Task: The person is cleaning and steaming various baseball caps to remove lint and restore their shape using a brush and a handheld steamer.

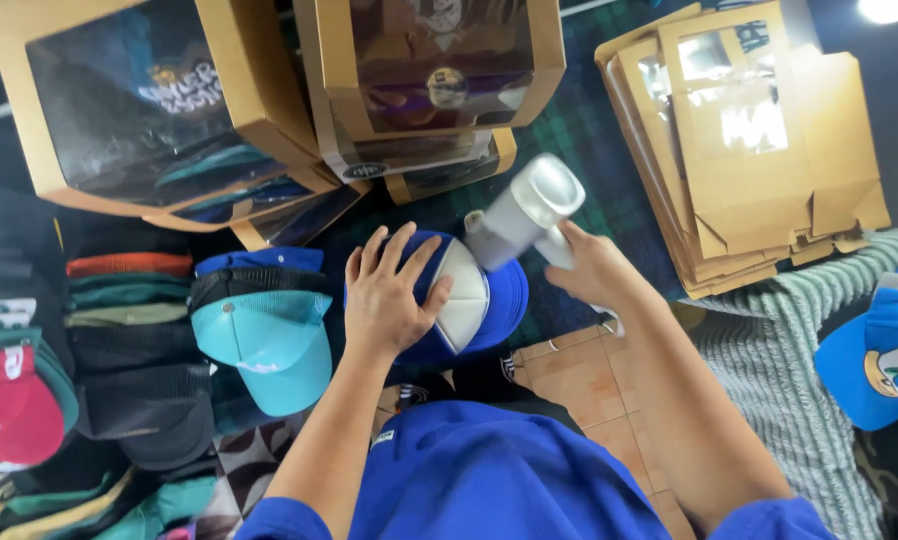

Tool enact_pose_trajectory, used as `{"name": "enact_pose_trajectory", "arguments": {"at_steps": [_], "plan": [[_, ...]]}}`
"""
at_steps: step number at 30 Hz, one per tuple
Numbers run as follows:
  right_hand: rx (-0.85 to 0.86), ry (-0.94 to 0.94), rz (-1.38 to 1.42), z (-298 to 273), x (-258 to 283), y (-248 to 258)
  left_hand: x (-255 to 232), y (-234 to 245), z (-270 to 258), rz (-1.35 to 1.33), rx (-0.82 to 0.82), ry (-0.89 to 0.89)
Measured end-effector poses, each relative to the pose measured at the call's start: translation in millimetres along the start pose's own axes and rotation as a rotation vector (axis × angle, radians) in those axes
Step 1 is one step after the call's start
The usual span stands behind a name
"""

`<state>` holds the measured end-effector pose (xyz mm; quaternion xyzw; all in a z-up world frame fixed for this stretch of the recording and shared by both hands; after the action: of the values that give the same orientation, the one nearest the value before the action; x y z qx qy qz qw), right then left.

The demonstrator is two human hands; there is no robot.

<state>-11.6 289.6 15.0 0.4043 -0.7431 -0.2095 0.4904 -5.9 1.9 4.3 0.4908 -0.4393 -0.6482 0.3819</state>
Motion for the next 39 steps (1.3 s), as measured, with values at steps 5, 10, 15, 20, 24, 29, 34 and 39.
{"name": "enact_pose_trajectory", "arguments": {"at_steps": [5, 10, 15, 20, 24, 29, 34, 39], "plan": [[0.003, -0.158, -0.021, -43.5, -24.0, -16.6, 3.2, -1.2, 2.5, -0.029, -0.011, -0.008], [-0.262, -0.196, 0.046, -28.8, -17.8, -67.9, 3.2, -0.7, 1.1, -0.041, -0.032, -0.045], [-0.369, -0.341, 0.185, -61.3, 0.9, -91.2, 4.2, 1.5, 1.7, -0.057, 0.005, -0.034], [-0.449, -0.456, 0.194, -120.5, -48.4, -164.8, 5.7, -1.1, 2.1, -0.064, 0.003, -0.055], [-0.563, -0.561, 0.314, -118.1, -21.7, -182.5, 8.5, -3.7, -0.2, -0.046, 0.018, -0.077], [-0.675, -0.652, 0.491, -127.6, 29.3, -206.3, 11.0, -3.5, -0.7, -0.034, 0.031, -0.102], [-0.689, -0.796, 0.682, -159.5, 70.6, -238.8, 10.6, -0.7, -0.2, -0.049, 0.077, -0.108], [-0.797, -0.750, 0.687, -122.6, 37.9, -229.3, 10.3, 3.1, 0.3, -0.046, 0.151, -0.092]]}}
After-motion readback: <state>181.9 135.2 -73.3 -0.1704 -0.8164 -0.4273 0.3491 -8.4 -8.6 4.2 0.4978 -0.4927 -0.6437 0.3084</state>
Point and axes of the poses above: each hand's wrist, its own z-axis towards the middle knuckle, its own y-axis out of the back of the hand, x = y × z, the point moved 1 cm from there along z, towards the middle knuckle, and after that the axes turned 7 degrees about y, right-handed, at the moved point
